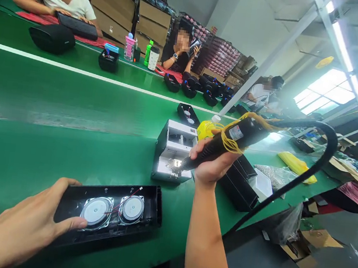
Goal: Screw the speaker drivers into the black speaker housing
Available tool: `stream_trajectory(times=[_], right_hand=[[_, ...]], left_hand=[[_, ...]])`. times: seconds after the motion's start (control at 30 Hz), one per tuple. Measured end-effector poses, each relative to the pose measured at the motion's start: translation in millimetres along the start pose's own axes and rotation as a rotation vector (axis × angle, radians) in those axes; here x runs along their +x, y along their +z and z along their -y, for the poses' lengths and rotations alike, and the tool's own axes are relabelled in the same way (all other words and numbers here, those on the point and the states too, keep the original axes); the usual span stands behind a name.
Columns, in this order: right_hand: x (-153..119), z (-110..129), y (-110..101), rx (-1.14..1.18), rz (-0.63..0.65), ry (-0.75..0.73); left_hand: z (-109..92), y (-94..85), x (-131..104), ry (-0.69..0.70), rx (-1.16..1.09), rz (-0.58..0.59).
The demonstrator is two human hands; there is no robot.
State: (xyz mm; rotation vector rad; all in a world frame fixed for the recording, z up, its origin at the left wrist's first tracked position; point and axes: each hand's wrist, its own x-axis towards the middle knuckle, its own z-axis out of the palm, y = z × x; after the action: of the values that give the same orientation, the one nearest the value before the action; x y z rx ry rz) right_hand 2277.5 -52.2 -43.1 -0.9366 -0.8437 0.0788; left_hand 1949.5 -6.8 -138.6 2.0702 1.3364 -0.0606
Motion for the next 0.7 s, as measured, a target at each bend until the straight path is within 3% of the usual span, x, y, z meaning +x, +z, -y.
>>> stream_trajectory(times=[0.4,0.53,0.7], right_hand=[[-12.1,5.4,-9.2,0.015,0.082,0.006],[-15.7,20.4,-14.4,0.069,0.106,-0.02],[-19.4,55.2,-14.2,0.084,0.184,-0.056]], left_hand=[[2.5,4.2,0.4,0.009,0.006,-0.059],[-1.0,1.2,-1.0,-0.002,0.007,-0.046],[-6.8,-3.8,-3.6,-0.014,0.028,-0.01]])
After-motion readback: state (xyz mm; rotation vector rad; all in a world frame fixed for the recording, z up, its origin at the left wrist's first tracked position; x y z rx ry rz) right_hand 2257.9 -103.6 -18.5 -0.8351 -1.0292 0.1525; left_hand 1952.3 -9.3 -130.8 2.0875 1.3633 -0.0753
